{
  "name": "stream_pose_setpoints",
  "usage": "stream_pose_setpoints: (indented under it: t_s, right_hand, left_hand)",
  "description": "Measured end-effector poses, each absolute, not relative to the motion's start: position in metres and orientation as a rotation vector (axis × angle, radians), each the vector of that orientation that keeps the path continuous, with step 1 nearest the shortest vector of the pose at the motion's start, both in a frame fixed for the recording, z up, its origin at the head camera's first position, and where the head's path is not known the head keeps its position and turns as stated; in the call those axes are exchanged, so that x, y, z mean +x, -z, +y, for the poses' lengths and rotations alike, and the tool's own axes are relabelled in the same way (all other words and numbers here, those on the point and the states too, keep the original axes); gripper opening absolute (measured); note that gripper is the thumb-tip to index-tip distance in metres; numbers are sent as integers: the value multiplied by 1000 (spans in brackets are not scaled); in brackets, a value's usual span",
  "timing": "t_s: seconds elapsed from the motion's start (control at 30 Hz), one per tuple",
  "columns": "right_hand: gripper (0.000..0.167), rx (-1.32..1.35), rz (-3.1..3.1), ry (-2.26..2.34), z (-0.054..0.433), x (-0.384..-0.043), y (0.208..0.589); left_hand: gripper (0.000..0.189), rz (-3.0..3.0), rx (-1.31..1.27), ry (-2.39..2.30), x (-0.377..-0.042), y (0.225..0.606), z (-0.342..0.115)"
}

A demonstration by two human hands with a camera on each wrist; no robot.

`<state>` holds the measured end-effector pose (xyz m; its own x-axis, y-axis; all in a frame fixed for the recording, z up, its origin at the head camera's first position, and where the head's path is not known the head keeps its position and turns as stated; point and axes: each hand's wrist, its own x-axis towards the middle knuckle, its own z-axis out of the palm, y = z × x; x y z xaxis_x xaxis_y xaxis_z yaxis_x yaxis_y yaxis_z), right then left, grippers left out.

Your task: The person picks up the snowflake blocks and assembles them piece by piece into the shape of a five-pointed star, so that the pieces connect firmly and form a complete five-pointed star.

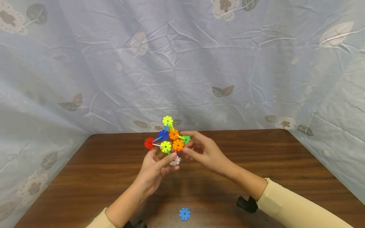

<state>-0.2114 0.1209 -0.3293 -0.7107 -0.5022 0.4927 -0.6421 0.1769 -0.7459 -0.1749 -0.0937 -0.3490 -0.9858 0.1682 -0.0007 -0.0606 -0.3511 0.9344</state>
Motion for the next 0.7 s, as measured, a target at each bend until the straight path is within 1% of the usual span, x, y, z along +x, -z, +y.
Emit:
stream_pose_setpoints:
  t_s: [0.17, 0.23, 0.4, 0.7]
  right_hand:
    - [29, 823, -2474, -1477, 115, -222, 348]
    - [30, 742, -2628, -1408, 108, -226, 360]
    - [43, 702, -2859, -1281, 83, -235, 386]
    - [67, 692, -2898, -1136, 55, -255, 402]
  left_hand:
    - [59, 1715, 74, -2534, -179, 348, -112]
    - [60, 1708, 64, -2557, -180, 347, -118]
    - [63, 1696, 60, -2573, -179, 347, -125]
    - [64, 1659, 76, -2585, -178, 347, -129]
